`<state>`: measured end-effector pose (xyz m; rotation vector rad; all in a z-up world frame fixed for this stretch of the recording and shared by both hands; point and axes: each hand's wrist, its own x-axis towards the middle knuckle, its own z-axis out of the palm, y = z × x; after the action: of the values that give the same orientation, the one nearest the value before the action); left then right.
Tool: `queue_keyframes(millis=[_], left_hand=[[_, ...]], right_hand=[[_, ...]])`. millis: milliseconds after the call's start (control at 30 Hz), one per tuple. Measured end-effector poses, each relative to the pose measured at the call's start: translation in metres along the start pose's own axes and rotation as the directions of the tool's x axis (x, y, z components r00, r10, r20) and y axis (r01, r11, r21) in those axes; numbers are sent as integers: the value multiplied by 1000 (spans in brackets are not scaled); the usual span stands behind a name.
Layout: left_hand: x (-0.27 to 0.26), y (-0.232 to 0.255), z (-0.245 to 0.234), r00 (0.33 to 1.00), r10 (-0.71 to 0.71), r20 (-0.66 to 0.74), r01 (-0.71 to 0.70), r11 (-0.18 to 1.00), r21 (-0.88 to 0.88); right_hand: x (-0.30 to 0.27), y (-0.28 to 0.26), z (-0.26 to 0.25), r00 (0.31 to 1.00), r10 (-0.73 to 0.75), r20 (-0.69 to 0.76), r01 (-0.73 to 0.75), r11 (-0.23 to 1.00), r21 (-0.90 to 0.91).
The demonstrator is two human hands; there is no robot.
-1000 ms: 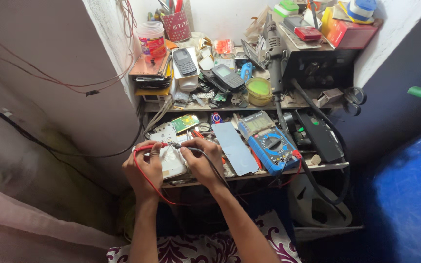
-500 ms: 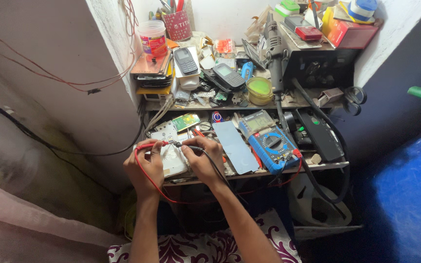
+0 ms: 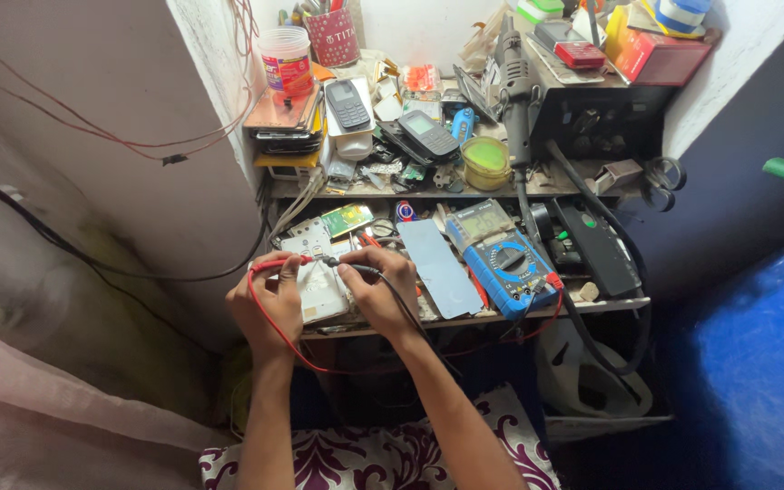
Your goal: The person disassembles a mobile phone using a cutter and a screwdriver, then tests internal components using multimeter probes.
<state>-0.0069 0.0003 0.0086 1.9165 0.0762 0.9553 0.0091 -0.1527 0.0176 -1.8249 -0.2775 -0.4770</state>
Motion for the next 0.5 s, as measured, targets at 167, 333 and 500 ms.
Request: queue_keyframes(millis=[167,333,500], left_hand=[[0,-1,0,999,41,-14,-41,999,-11],[0,-8,2,995,97,-13,-97,995,36],[-1,-14,4,998,64,-20,-64,998,9]], right_hand=[[-1,1,0,1000,-5,1,5,999,-37],[-2,6,1,995,-99,-31,97,993,-63],[-1,6,1,999,-29,-13,29,999,-29]])
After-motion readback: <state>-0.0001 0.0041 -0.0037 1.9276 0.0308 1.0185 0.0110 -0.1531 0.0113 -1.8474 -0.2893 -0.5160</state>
